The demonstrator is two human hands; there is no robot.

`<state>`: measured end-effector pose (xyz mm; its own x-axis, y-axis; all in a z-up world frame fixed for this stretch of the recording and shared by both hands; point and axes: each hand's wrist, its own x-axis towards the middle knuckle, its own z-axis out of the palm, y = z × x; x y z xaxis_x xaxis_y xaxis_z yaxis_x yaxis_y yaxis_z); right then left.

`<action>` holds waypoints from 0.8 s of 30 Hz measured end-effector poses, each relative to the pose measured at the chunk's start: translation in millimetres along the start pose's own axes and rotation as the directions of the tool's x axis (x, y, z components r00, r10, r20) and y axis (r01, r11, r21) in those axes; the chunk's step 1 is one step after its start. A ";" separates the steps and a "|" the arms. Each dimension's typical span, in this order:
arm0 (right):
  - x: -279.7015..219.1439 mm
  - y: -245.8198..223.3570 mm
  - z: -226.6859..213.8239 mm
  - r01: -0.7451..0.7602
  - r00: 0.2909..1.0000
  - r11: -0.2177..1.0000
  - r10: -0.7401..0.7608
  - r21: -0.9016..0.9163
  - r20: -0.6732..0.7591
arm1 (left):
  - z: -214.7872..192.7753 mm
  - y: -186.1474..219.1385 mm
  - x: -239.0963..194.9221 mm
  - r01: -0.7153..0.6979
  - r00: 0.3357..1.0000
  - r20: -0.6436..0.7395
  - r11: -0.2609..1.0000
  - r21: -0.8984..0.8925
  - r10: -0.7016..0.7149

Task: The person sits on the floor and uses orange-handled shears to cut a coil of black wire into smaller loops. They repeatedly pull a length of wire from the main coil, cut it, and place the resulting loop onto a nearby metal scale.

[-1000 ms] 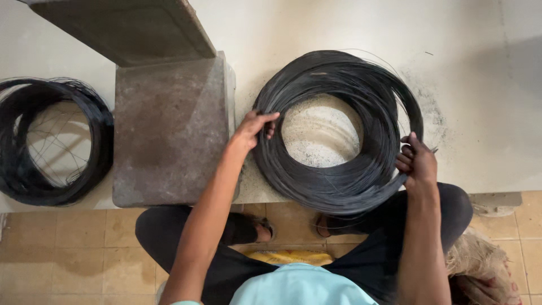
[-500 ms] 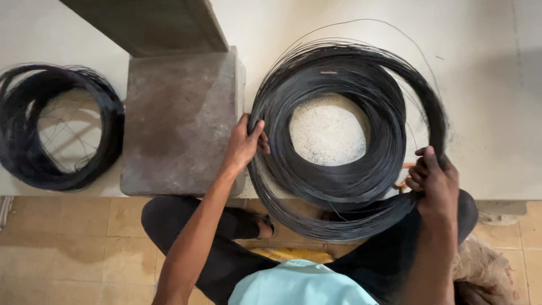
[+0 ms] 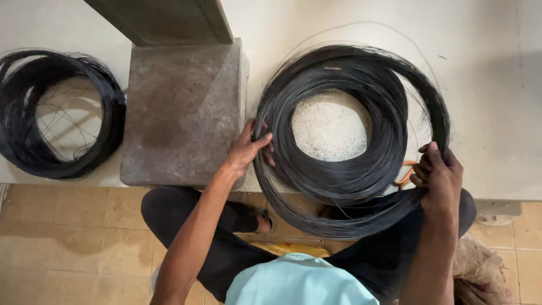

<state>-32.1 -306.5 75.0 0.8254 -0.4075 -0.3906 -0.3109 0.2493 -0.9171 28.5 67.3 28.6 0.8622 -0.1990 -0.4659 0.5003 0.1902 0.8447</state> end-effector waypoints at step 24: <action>-27.3 66.3 28.7 0.476 0.862 0.469 -0.084 -0.744 0.500 | 5.7 -67.8 97.5 -0.067 0.880 -0.474 0.984 -0.166 -0.020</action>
<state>-61.7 -253.6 27.1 0.9731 0.0667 -0.2206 -0.1030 -0.7305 -0.6751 78.2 29.5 -72.6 0.7867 0.2766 -0.5519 0.4477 0.3599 0.8185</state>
